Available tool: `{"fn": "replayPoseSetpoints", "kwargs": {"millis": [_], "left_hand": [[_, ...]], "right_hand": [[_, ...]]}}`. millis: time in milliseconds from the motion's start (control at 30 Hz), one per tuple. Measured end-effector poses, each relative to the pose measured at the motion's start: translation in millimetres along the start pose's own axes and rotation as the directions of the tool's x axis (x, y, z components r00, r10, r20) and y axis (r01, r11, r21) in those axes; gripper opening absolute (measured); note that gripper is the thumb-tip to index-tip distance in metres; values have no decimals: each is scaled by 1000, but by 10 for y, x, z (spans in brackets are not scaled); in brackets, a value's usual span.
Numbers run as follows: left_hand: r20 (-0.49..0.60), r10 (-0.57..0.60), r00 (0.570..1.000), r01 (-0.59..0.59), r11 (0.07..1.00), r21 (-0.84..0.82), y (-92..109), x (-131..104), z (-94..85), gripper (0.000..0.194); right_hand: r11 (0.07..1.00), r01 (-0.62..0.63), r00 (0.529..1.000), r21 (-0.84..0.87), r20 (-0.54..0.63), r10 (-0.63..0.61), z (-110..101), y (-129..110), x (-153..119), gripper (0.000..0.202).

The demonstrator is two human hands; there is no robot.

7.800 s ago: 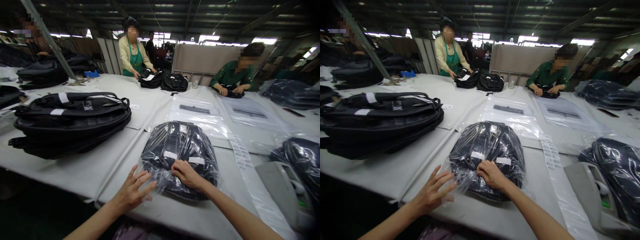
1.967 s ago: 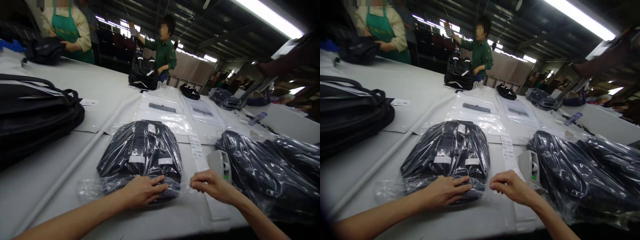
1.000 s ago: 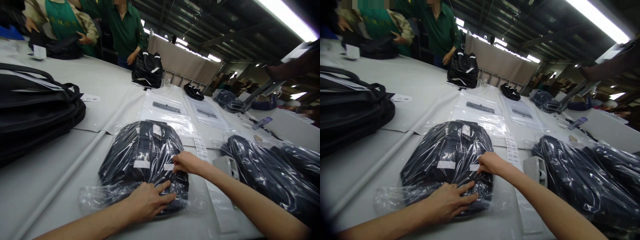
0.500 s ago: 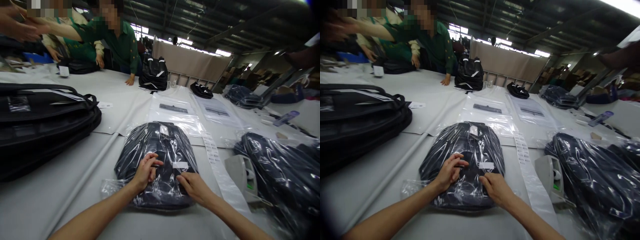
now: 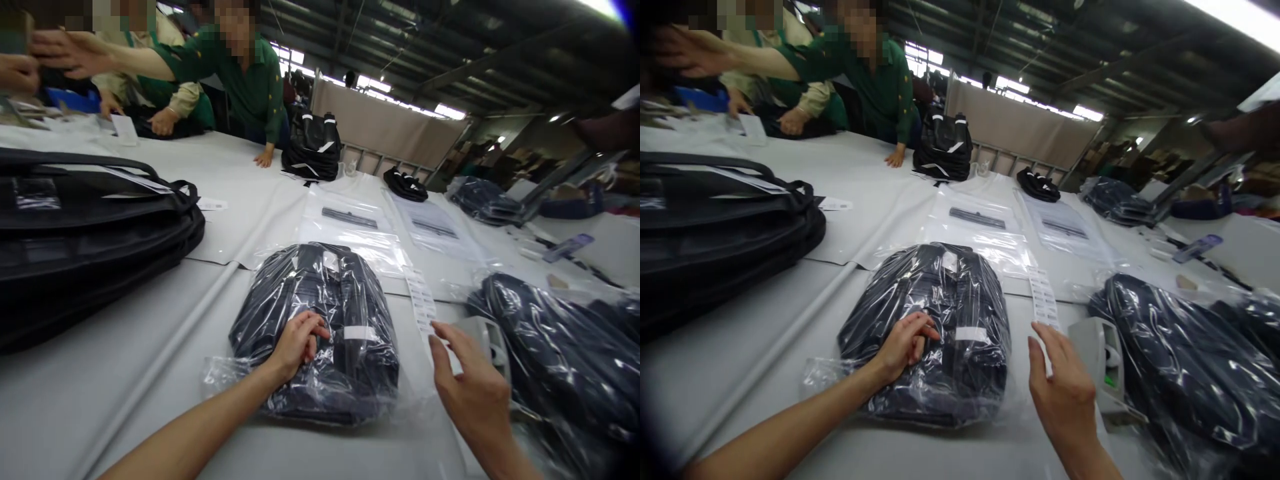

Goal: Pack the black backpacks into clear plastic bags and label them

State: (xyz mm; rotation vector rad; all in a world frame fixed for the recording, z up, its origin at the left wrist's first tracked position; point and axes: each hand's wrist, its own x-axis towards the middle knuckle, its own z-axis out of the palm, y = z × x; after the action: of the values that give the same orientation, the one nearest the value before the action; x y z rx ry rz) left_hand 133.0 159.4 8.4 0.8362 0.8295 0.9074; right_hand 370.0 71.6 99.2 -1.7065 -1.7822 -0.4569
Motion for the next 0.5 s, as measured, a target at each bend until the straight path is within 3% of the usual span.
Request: {"fn": "replayPoseSetpoints", "kwargs": {"millis": [100,200,267,333,400,500], "left_hand": [[140,45,989,-63,990,129,24,-56,12,33],[393,68,917,-264,842,471,65,-121,45,40],[494,55,868,-395,679,619,80,-145,74,54],[525,40,850,-452,566,689,79,-146,102,53],[536,8,844,-465,510,724,68,-131,120,34],[577,4,816,-494,523,695,51,-109,124,12]], "right_hand": [[986,-57,959,158,282,11,-40,91,-64,39],[960,-42,808,278,574,-131,68,24,-130,51],[956,-33,705,292,685,-185,140,-10,-133,38],[948,-40,640,316,737,-218,169,-7,-118,17],[925,-70,630,374,735,-249,154,18,-109,18],[883,-161,647,442,722,-243,96,43,-143,19]]}}
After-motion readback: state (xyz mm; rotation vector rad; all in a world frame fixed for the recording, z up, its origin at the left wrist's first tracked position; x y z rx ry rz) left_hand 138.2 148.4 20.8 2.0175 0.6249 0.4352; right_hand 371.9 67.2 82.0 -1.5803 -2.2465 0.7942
